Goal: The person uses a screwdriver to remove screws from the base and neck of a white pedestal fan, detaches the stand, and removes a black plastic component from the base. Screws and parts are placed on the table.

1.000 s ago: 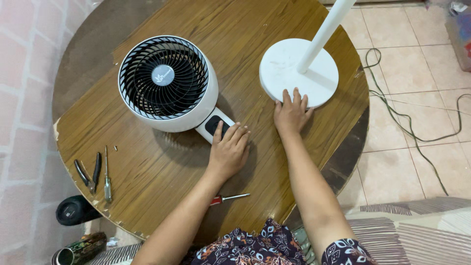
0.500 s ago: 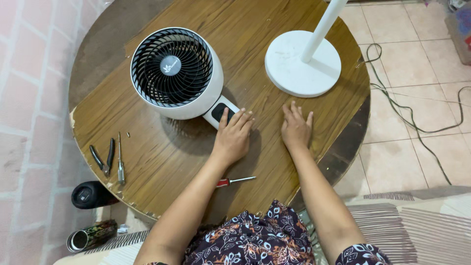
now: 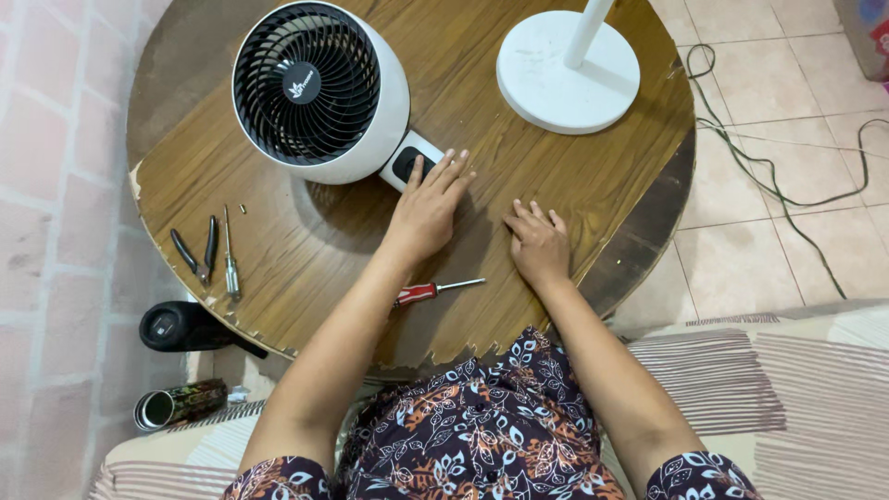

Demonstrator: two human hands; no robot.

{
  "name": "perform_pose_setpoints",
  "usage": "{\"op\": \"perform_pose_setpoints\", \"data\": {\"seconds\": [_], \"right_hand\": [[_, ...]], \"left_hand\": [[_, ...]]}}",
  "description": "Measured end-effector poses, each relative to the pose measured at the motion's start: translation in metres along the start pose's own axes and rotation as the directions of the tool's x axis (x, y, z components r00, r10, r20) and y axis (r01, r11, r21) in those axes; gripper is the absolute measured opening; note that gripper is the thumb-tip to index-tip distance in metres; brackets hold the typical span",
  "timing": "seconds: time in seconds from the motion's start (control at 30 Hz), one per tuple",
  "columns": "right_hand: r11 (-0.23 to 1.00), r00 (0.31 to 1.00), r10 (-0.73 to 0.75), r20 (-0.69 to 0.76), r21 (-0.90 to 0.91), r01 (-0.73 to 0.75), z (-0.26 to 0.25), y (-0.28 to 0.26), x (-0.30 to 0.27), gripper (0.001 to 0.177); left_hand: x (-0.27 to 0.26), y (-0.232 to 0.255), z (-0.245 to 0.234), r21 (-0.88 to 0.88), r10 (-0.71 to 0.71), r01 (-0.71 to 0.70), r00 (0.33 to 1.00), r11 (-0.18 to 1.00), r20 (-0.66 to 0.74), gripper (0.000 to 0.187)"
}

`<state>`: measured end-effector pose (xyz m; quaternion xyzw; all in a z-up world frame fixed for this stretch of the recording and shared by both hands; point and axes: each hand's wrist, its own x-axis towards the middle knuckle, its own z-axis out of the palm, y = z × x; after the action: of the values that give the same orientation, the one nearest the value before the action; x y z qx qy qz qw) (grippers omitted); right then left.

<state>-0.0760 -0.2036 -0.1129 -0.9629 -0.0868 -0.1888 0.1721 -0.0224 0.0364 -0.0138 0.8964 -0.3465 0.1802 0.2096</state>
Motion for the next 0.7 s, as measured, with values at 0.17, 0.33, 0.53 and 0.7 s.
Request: {"op": "perform_pose_setpoints", "data": {"seconds": [0.17,0.33,0.53,0.7], "right_hand": [[0.999,0.999,-0.043,-0.011,0.015,0.043,-0.005,-0.002,-0.004,0.028],[0.996,0.996,-0.089,-0.015,0.024,0.09,-0.014,-0.008,-0.004,0.024],[0.947,0.966,-0.257,0.02,0.203,0.248,-0.032,-0.02,-0.003,0.02],[0.926,0.949,-0.3,0.096,0.268,0.266,-0.046,-0.03,-0.001,0.022]], "left_hand": [[-0.015,0.007,-0.018,0.041,-0.033,0.035,0.998,0.999,-0.059,0.047],[-0.042,0.012,-0.036,0.019,-0.074,0.078,0.985,0.997,-0.157,0.037],[-0.078,0.016,-0.045,0.001,-0.158,0.159,0.981,0.987,-0.111,0.052],[-0.091,0.018,-0.037,0.005,-0.238,0.238,0.971,0.971,-0.035,0.068]]}}
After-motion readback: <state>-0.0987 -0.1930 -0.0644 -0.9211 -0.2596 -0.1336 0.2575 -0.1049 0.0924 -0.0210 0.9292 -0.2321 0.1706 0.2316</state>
